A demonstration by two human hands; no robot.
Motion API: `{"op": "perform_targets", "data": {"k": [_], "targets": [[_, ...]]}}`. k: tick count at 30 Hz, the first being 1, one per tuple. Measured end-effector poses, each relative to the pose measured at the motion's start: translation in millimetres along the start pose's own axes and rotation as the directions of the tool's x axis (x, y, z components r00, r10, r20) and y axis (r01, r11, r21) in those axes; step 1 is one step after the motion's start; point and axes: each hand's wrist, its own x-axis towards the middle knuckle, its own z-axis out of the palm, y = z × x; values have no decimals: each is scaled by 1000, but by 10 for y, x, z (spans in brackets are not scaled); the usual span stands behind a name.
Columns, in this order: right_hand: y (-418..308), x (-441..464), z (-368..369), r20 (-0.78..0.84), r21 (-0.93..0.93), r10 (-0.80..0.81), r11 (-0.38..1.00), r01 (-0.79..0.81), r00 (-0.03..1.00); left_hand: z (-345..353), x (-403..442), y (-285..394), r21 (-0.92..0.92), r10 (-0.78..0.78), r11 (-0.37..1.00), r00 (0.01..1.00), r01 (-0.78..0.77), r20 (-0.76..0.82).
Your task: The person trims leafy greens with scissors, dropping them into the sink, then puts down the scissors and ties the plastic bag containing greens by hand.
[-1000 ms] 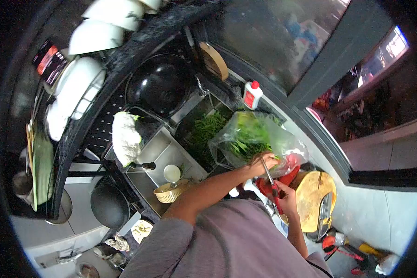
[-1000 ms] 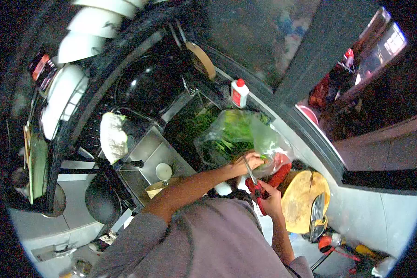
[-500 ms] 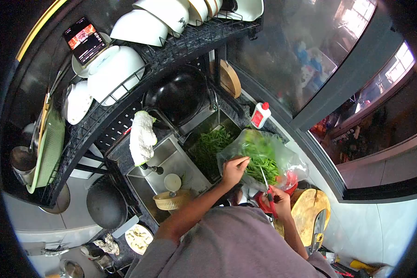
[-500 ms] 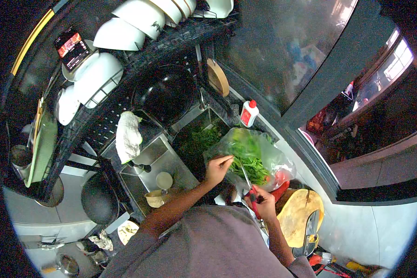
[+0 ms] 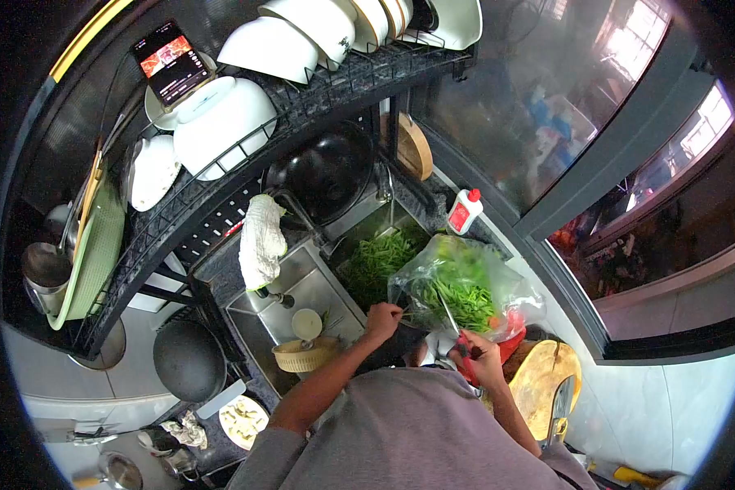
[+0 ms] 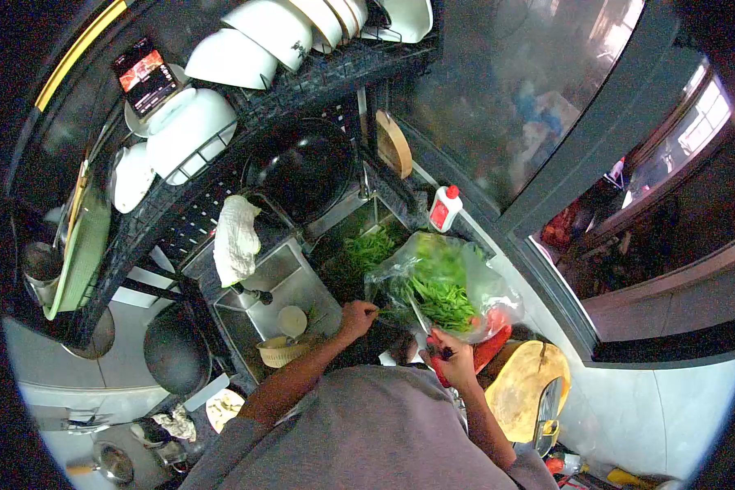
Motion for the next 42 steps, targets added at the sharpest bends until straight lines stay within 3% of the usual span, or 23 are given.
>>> {"op": "perform_targets", "data": {"k": [8, 10, 11, 13, 17, 19, 20, 21, 22, 24, 27, 30, 31, 35, 36, 40, 42], "targets": [[-213, 57, 126, 22, 29, -68, 997, 67, 997, -131, -134, 46, -214, -25, 976, 995, 45, 97], [-247, 68, 117, 38, -5, -68, 998, 68, 997, -345, -223, 216, -432, -267, 849, 953, 304, 145], [-254, 81, 116, 56, -11, -65, 998, 66, 996, -344, -238, 156, -433, -268, 849, 953, 304, 143], [-276, 111, 130, 78, -15, -62, 998, 63, 995, -405, -298, 62, -708, -368, 612, 919, 353, 140], [-273, 194, 226, 103, -2, -80, 997, 81, 991, -928, -424, 219, -693, -369, 660, 929, 290, 36], [-331, 197, 285, 105, 9, -108, 994, 108, 989, -1053, -501, 244, -582, -393, 758, 918, 294, -47], [-373, 207, 320, 110, 21, -105, 994, 103, 988, -971, -511, 136, -800, -352, 574, 935, 175, -49], [-420, 223, 347, 114, 32, -103, 994, 100, 988, -1010, -530, 162, -800, -358, 571, 933, 185, -40], [-417, 226, 368, 103, -54, -114, 991, 120, 988, -1085, -537, 225, -855, -406, 472, 914, 215, 5], [-459, 244, 409, 92, -31, -123, 991, 126, 988, -1179, -528, 245, -935, -415, 274, 904, 227, 99], [-477, 267, 463, 70, 28, -153, 988, 152, 986, -1245, -552, 358, -973, -427, 160, 900, 167, 85], [-758, 305, 429, 134, -61, -108, 991, 117, 985, -1251, -557, 398, -981, -389, 152, 919, 124, 56], [-786, 317, 440, 131, -122, -160, 977, 176, 978, -1231, -561, 402, -980, -390, 150, 919, 128, 60], [-859, 359, 455, 128, -331, -198, 915, 230, 972, -1169, -564, 438, -958, -367, 277, 929, 68, -40], [-900, 365, 456, 129, -271, -156, 944, 186, 979, -1165, -561, 447, -944, -362, 323, 930, 66, -59], [-866, 399, 461, 184, -121, -133, 980, 157, 974, -1149, -563, 459, -954, -371, 290, 928, 78, -37], [-708, 436, 513, 304, 140, -75, 990, 33, 950, -1140, -560, 450, -959, -354, 270, 935, 85, -16]]}}
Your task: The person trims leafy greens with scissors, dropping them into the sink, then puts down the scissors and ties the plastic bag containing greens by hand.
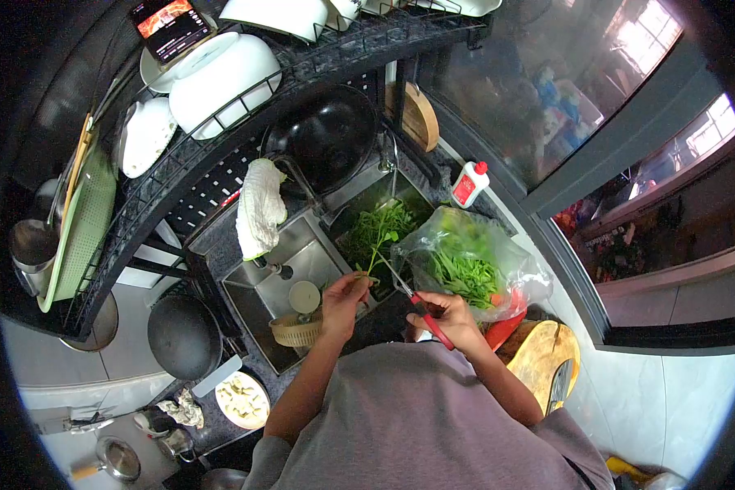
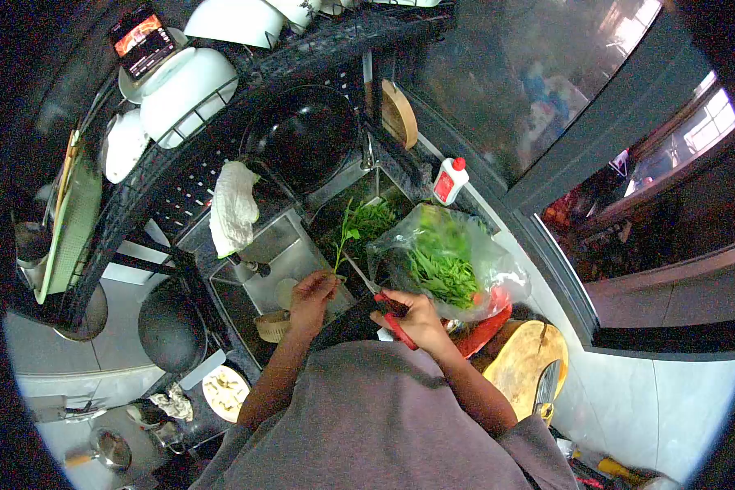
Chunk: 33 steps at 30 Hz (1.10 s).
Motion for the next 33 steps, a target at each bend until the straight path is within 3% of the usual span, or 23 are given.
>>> {"op": "perform_targets", "data": {"k": [1, 3, 6, 13, 15, 19, 21, 25, 27, 28, 33], "targets": [[-10, -7, -5, -1, 1, 1, 1000, -1, 1000, -2, 3, -3, 1, -1, 1000, 1000, 1, 0], [-92, -11, -20, 148, 196, 184, 957, -211, 972, -10, 0, -8, -46, -10, 999, 1000, 11, 4], [-142, 28, -33, 213, 251, 302, 902, -351, 929, -17, -3, -4, 18, 0, 1000, 1000, 0, -26], [-212, 105, -15, 205, 236, 319, 902, -363, 925, -17, 26, 36, 146, 41, 989, 999, -37, -25], [-99, 139, -10, 158, 121, 226, 962, -246, 961, -19, 41, 57, 218, 30, 976, 999, -23, -32], [-65, 166, 36, 80, 80, 129, 988, -135, 988, -10, 77, 48, 188, 69, 981, 995, -54, -77], [-121, 165, 65, -154, -239, -107, 969, 68, 982, -50, 115, 39, 179, 83, 982, 992, -65, -100], [-291, 44, 76, -157, -413, -159, 907, 81, 975, -31, 116, 106, 212, 151, 969, 983, -126, -108], [-250, 11, 105, -119, -589, -193, 803, 88, 974, 12, 111, 160, 271, 162, 955, 977, -120, -137], [-272, 10, 121, -120, -636, -100, 772, 0, 988, 0, 126, 133, 270, 160, 955, 978, -119, -136], [-292, 36, 130, -99, -643, -96, 766, 10, 990, -44, 164, 48, 162, 156, 978, 978, -133, -139]]}}
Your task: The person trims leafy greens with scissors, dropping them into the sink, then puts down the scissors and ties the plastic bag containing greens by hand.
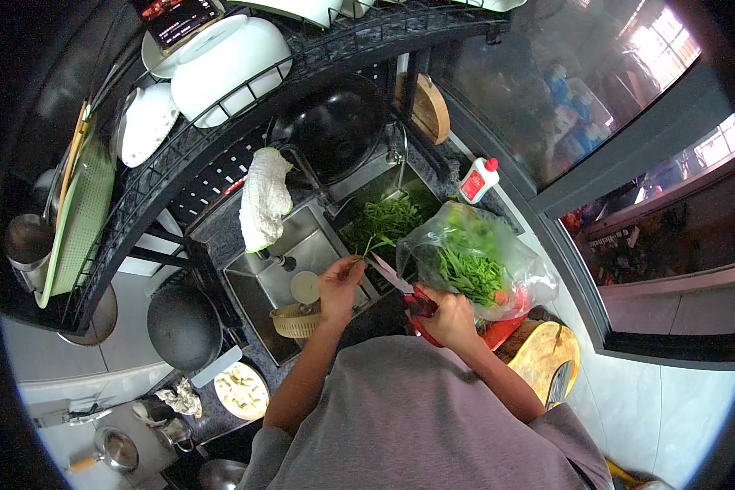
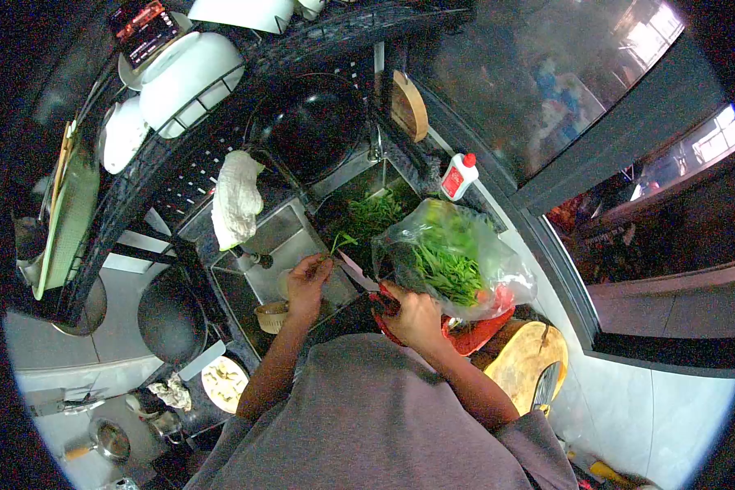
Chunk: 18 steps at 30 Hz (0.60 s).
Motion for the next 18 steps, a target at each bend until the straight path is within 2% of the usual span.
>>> {"op": "perform_targets", "data": {"k": [2, 4, 7, 12, 14, 16, 18], "targets": [[19, 14, 0, 36, 5, 9, 1000, -10, 999, 12, -3, -11, -27, -1, 1000, 1000, 1, -1], [83, 35, 48, 80, 159, -4, 987, -9, 997, 9, -1, -36, -53, -1, 999, 1000, 1, -1], [100, 79, 60, 116, 211, -12, 977, -13, 993, -3, 12, -63, -3, 31, 1000, 999, -31, 22], [82, 160, 52, 173, 162, -28, 987, -1, 985, 12, 20, -42, 125, 4, 992, 1000, -2, -13], [81, 181, 56, 195, 156, -25, 988, -6, 981, 19, 36, -35, 120, 8, 993, 1000, -7, -1], [138, 204, 112, 211, 265, -9, 963, -48, 977, 24, 60, -37, 116, 11, 993, 1000, -12, 13], [180, 225, 138, 183, 252, 3, 966, -50, 983, 30, 88, -39, 185, -8, 983, 1000, 4, 16]]}}
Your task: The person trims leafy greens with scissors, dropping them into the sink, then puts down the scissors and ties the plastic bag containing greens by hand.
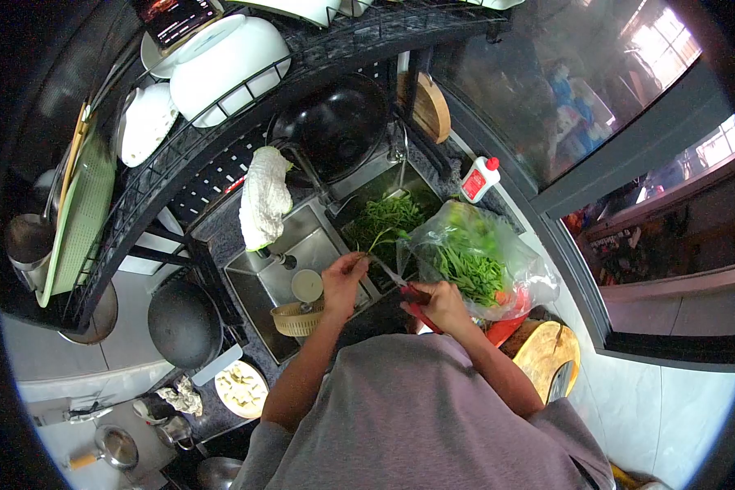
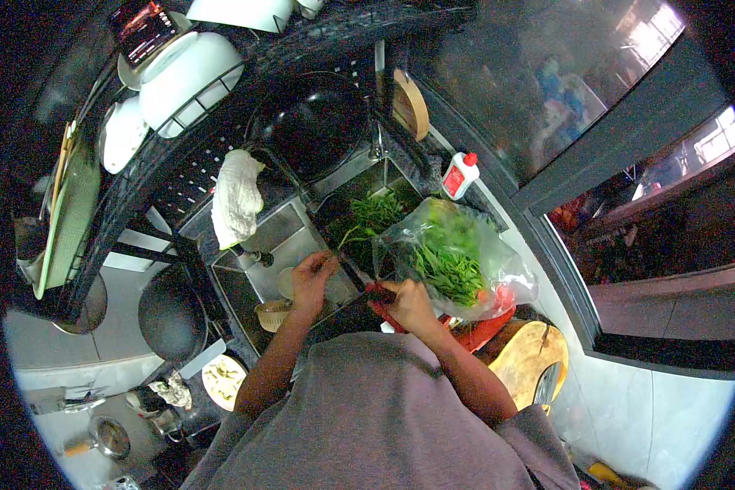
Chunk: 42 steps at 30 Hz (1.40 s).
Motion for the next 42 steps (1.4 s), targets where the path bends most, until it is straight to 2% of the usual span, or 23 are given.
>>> {"op": "perform_targets", "data": {"k": [4, 7, 9, 10, 12, 13, 14, 16, 18, 19, 21, 22, 24, 26, 28, 32, 34, 35, 36, 37, 38, 39, 42], "targets": [[101, -11, -41, -171, 86, -15, 996, 30, 985, 10, 123, -62, -57, -57, 997, 998, 57, -5], [323, -50, -57, -297, 236, -5, 968, 79, 955, -102, 394, -340, -128, -31, 990, 982, 56, 186], [431, -161, -108, -310, 424, 132, 906, 12, 942, -98, 498, -361, 179, -236, 963, 952, 202, 193], [529, -210, -122, -327, 454, 146, 891, 19, 934, -88, 485, -320, 188, -252, 959, 945, 215, 207], [711, -368, -210, -378, 427, 136, 903, 42, 916, -64, 461, -274, 321, -258, 929, 946, 186, 196], [691, -481, -337, -337, 433, 197, 901, -35, 921, -164, 624, -823, 135, -89, 989, 969, 59, 230], [777, -577, -435, -269, 468, 276, 875, -125, 923, -109, 572, -755, 139, -105, 988, 959, 70, 264], [1096, -694, -588, -448, 188, 14, 979, 79, 894, 29, 452, -444, 173, -266, 959, 926, 226, 266], [1302, -860, -823, -411, 88, 138, 990, -111, 901, 199, 410, -558, 233, -144, 968, 963, 90, 226], [1299, -922, -975, -398, -7, 163, 983, -181, 903, 317, 354, -500, 309, 25, 942, 945, -132, 327], [1315, -984, -1160, -419, -103, 142, 974, -202, 897, 630, 170, -229, 374, 241, 805, 831, -460, 502], [1334, -995, -1214, -452, -110, 93, 981, -158, 887, 824, 155, -310, 255, 391, 764, 740, -593, 548], [1269, -1023, -1343, -401, -53, 156, 980, -193, 903, 1203, 60, -155, 230, 305, 763, 650, -604, 696], [1240, -1006, -1382, -411, -32, 167, 980, -198, 896, 1518, 69, -290, 142, 398, 638, 482, -757, 780], [1152, -1008, -1427, -355, -23, 200, 975, -222, 913, 1755, 130, -497, 239, 333, 526, 456, -816, 825], [1358, -1077, -1272, -331, 16, 3, 1000, 3, 944, 2070, 256, -977, 448, 97, 515, 568, -731, 817], [1265, -1129, -1220, -330, 85, 17, 996, 12, 944, 2193, 63, -584, 635, -77, 392, 664, -666, 744], [1165, -1179, -1252, -257, 104, 141, 988, -117, 956, 2270, 105, -815, 644, -28, 354, 680, -678, 732], [1212, -1206, -1184, -276, 224, 151, 971, -90, 949, 2338, 119, -979, 657, 44, 332, 707, -677, 706], [1248, -1242, -1140, -326, 169, 80, 985, -25, 942, 2410, 103, -838, 727, -87, 425, 775, -539, 626], [1273, -1249, -1102, -374, 112, 3, 993, 42, 927, 2395, 170, -1090, 618, 102, 437, 719, -653, 687], [1217, -1257, -1113, -353, 132, 44, 991, 3, 935, 2479, 129, -933, 719, 47, 329, 771, -612, 635], [1146, -1314, -1128, -262, 225, 171, 968, -112, 950, 2481, 213, -1101, 681, 139, 363, 760, -636, 635]]}}
